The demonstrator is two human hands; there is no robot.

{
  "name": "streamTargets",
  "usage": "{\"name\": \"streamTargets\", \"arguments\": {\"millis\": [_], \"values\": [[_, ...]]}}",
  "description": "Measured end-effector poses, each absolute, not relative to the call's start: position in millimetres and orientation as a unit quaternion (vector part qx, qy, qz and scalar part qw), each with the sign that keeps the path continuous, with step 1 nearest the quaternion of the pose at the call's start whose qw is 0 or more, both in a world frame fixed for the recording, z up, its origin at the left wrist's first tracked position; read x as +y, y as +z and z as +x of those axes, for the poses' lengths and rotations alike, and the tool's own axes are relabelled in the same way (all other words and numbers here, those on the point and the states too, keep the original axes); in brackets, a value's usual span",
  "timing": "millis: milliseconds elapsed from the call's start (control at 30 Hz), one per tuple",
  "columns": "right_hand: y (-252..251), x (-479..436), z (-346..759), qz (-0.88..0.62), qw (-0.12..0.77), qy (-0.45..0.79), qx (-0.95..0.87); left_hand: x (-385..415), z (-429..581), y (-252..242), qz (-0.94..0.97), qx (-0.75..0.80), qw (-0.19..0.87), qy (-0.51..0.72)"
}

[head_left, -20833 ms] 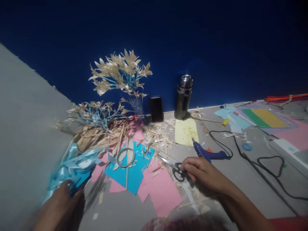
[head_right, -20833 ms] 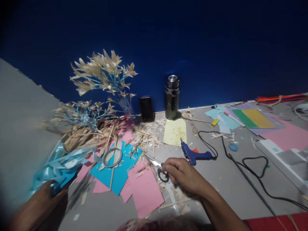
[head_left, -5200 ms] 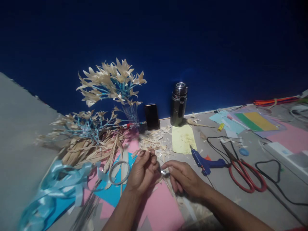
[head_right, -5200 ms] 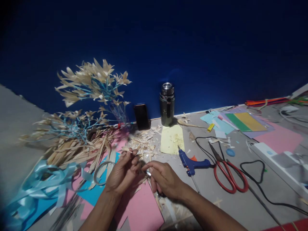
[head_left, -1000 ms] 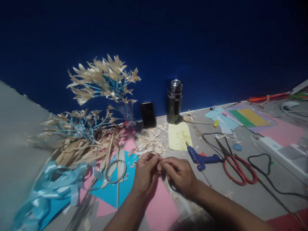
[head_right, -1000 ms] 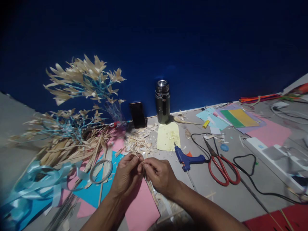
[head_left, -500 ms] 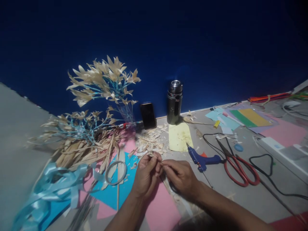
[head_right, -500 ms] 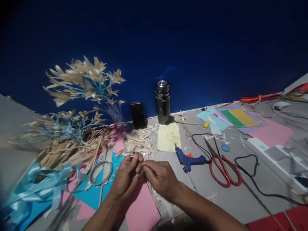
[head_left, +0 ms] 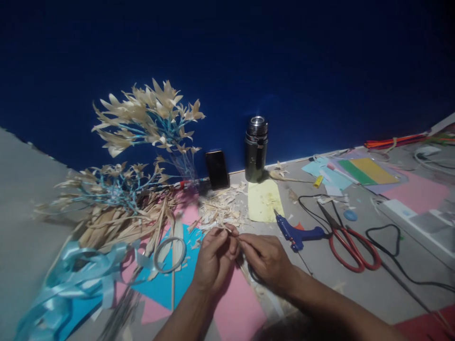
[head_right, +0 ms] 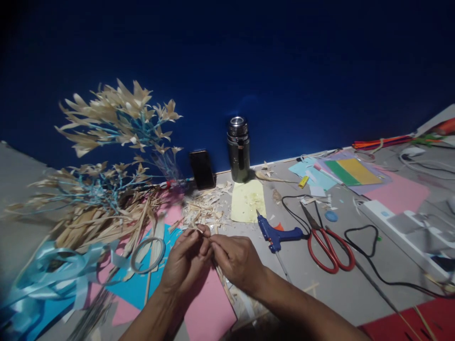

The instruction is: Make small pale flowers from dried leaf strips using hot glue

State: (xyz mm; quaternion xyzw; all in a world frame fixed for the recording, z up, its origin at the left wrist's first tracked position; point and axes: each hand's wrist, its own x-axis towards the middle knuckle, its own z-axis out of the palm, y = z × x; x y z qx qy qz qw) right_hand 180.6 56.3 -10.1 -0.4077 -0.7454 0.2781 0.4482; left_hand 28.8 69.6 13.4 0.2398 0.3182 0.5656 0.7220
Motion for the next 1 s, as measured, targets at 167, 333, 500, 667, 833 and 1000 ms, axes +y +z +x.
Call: {"name": "streamTargets", "arguments": {"millis": [167, 333, 500, 667, 833, 1000], "values": [[-8, 56, 180, -0.407, 0.443, 0.277, -0.749, 70, 29, 10, 0.214, 0.337, 0.718, 0.570], [0, 55, 181, -0.401, 0.447, 0.311, -0.737, 73, 25, 8, 0.176, 0.337, 0.739, 0.556], [13, 54, 181, -0.394, 0.444, 0.377, -0.711, 76, 21, 10, 0.169, 0.328, 0.728, 0.577], [18, 53, 182, -0.380, 0.447, 0.421, -0.692, 76, 19, 14, 0.169, 0.315, 0.737, 0.573], [19, 52, 182, -0.368, 0.447, 0.442, -0.685, 75, 18, 13, 0.180, 0.303, 0.741, 0.571], [20, 52, 182, -0.375, 0.453, 0.446, -0.674, 75, 16, 12, 0.174, 0.298, 0.744, 0.572]]}}
